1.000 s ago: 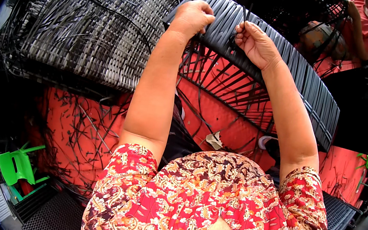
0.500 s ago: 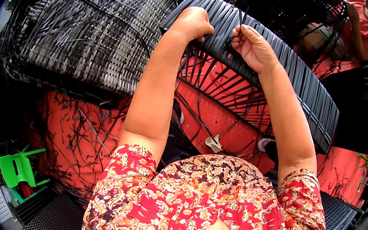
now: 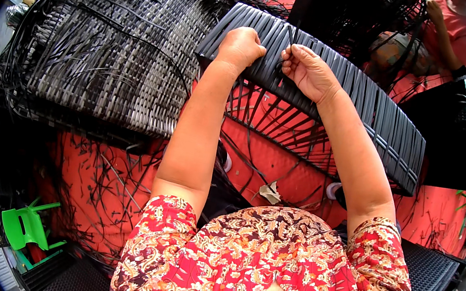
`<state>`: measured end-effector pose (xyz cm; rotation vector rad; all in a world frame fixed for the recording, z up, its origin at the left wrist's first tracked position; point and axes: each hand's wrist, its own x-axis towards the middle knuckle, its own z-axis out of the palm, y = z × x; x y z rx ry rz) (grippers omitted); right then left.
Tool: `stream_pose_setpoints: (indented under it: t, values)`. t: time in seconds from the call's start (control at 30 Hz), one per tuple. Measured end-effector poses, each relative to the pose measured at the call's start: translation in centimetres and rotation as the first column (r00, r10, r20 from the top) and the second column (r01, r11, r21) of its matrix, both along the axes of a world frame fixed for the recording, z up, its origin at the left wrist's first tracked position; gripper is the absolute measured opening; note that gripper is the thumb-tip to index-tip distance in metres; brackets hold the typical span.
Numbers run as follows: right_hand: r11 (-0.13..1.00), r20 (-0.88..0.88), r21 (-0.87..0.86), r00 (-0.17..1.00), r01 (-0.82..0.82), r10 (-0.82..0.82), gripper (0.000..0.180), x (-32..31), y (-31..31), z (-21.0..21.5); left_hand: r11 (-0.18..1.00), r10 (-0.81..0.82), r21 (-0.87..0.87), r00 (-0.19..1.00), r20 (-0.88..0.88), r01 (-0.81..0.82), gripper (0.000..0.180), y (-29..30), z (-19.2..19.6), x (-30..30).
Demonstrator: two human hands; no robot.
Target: The person weaves black plastic strips onto a metal furniture frame by hand. The person pulls the strips through the frame and adjusts them to create a tight weave pattern.
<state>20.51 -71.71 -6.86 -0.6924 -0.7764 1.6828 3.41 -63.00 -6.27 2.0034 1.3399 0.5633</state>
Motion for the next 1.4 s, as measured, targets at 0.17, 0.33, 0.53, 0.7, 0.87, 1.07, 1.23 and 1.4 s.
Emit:
stream_pose_setpoints:
  t: [0.17,0.33,0.53,0.7,0.87,1.07,1.23,1.4]
  values:
    - [0.999,-0.032,-0.027,0.999,0.031,-0.032,0.014,-0.1,0.1,0.0,0.987,0.023,-0.159,0.975,0.221,0.013,0.018,0.7,0.2,0.5]
    - [0.999,-0.044,-0.037,0.998,0.039,-0.04,0.014,-0.3,-0.3,0.2,0.924,0.086,-0.374,0.909,0.408,0.081,0.015,0.9,0.3,0.4]
    - [0.997,-0.027,-0.069,0.999,0.03,-0.032,0.014,-1.1,-0.6,0.6,0.822,-0.049,-0.502,0.912,0.408,0.268,0.013,1.3,0.9,-1.6]
    - [0.989,0.168,-0.13,0.984,0.073,-0.051,0.014,-1.8,-0.3,1.5,0.801,-0.119,-0.511,0.919,0.375,0.312,0.016,-0.3,2.1,-3.2]
    - [0.971,0.261,-0.202,0.962,0.132,-0.076,0.01,-2.8,-0.2,2.3,0.771,0.087,-0.584,0.866,0.493,0.255,0.022,-1.4,1.3,-3.8]
    - [0.947,0.387,-0.301,0.922,0.108,0.018,0.008,-3.5,-1.3,3.5,0.737,0.08,-0.582,0.811,0.58,0.343,0.017,-1.3,0.3,-4.2]
    - [0.91,0.447,-0.401,0.889,0.102,0.097,0.012,-3.5,-1.4,3.3,0.759,0.115,-0.572,0.8,0.589,0.312,0.007,-1.0,-0.4,-3.6]
    - [0.874,0.355,-0.479,0.928,0.079,0.111,0.012,-3.3,-0.9,3.2,0.762,0.134,-0.571,0.79,0.599,0.304,0.008,-1.3,-0.2,-3.3]
